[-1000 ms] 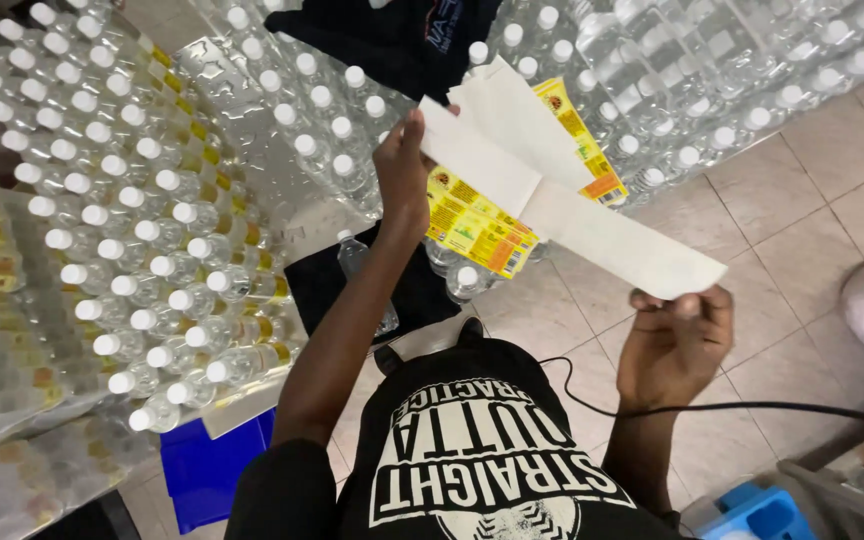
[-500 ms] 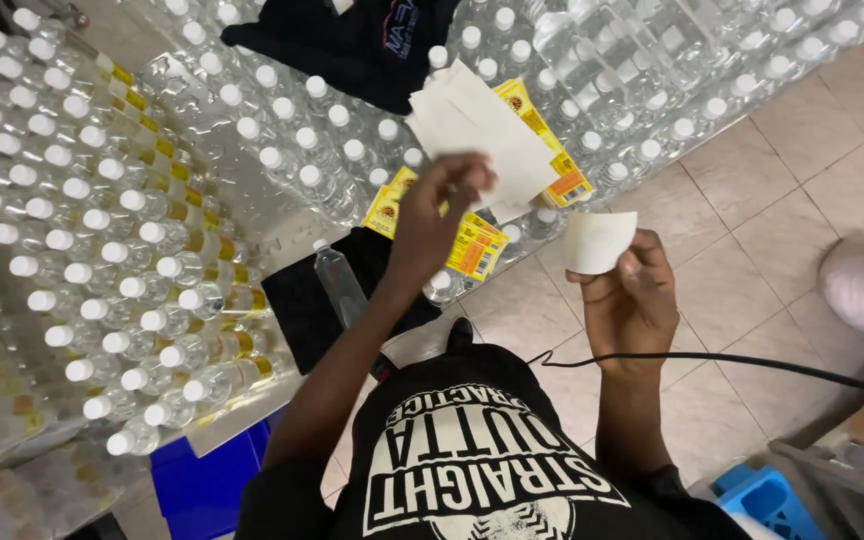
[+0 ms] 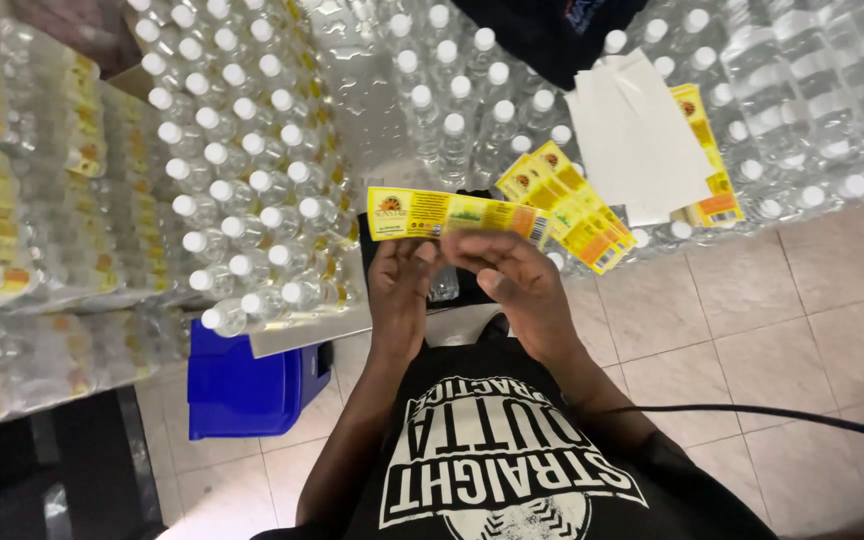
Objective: Manually applying adhesive labels to clear plastic water bottles at a production station.
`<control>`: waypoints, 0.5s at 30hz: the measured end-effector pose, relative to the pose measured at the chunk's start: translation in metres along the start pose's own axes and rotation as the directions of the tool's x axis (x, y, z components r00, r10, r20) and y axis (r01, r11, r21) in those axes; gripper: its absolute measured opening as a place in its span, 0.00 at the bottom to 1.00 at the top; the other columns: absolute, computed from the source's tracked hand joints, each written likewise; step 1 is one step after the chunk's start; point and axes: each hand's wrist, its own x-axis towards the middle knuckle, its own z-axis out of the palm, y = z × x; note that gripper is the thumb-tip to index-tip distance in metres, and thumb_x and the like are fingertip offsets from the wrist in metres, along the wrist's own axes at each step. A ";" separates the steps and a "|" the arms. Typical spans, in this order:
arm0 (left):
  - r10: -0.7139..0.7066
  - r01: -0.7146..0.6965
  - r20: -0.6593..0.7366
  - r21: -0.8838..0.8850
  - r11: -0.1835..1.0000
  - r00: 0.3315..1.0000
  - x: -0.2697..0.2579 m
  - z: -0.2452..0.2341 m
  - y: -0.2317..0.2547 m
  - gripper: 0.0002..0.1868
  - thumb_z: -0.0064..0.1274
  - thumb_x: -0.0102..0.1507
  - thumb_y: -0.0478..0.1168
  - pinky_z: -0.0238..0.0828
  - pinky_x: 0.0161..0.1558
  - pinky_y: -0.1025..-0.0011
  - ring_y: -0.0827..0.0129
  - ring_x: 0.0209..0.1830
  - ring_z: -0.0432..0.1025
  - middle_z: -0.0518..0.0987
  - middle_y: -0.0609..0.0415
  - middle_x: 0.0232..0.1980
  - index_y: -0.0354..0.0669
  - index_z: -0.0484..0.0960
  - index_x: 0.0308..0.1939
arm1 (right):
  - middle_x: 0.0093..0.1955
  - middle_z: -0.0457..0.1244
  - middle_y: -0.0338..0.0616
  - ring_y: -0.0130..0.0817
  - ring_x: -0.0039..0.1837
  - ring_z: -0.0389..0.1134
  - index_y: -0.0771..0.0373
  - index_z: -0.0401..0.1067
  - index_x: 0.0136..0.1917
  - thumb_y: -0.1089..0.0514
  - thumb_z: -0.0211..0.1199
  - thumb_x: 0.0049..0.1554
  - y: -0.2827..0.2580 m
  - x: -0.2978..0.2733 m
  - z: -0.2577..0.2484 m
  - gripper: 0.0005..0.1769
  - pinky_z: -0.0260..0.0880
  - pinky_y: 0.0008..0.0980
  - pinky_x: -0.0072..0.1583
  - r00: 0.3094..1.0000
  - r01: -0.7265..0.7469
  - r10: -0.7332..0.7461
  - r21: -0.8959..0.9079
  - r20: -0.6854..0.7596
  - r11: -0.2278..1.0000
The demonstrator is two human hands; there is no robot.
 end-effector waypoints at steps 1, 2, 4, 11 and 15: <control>0.006 -0.006 -0.014 0.003 1.000 1.000 0.000 -0.004 0.006 0.23 0.57 0.72 0.37 0.78 0.65 0.57 0.64 0.59 0.78 0.80 0.48 0.62 0.37 0.73 0.70 | 0.70 0.68 0.67 0.55 0.74 0.69 0.75 0.70 0.69 0.55 0.67 0.65 0.015 -0.004 -0.003 0.26 0.65 0.62 0.77 1.000 -0.010 0.010 0.007 0.011 1.000; -0.032 0.030 -0.109 -0.015 0.999 0.993 -0.001 -0.008 0.011 0.23 0.57 0.73 0.40 0.78 0.66 0.57 0.62 0.59 0.78 0.78 0.49 0.63 0.37 0.72 0.70 | 0.60 0.71 0.61 0.49 0.65 0.73 0.73 0.76 0.64 0.54 0.66 0.66 0.030 -0.010 -0.006 0.21 0.71 0.55 0.71 0.992 -0.122 0.123 -0.098 0.003 0.988; -0.074 0.067 -0.215 -0.038 0.997 0.974 -0.002 -0.019 0.011 0.24 0.57 0.73 0.43 0.79 0.67 0.56 0.61 0.59 0.77 0.76 0.49 0.63 0.36 0.72 0.70 | 0.50 0.75 0.56 0.42 0.57 0.77 0.70 0.81 0.59 0.52 0.65 0.68 0.066 -0.018 -0.016 0.18 0.76 0.48 0.66 0.970 -0.242 0.245 -0.200 -0.012 0.949; -0.281 0.252 -0.340 -0.129 0.959 0.897 -0.005 -0.066 -0.056 0.23 0.63 0.71 0.43 0.83 0.63 0.55 0.55 0.57 0.80 0.75 0.46 0.56 0.31 0.73 0.62 | 0.56 0.71 0.59 0.44 0.56 0.76 0.74 0.71 0.68 0.55 0.68 0.67 0.141 -0.033 -0.050 0.23 0.82 0.40 0.56 0.876 -0.399 0.350 -0.090 -0.331 0.913; -0.380 0.365 -0.324 -0.108 0.924 0.866 -0.010 -0.082 -0.084 0.26 0.65 0.71 0.42 0.79 0.65 0.48 0.47 0.62 0.79 0.74 0.42 0.59 0.29 0.72 0.64 | 0.47 0.71 0.57 0.40 0.48 0.78 0.80 0.71 0.59 0.64 0.71 0.64 0.158 -0.027 -0.057 0.17 0.84 0.34 0.50 0.751 -0.394 0.328 0.010 -0.573 0.919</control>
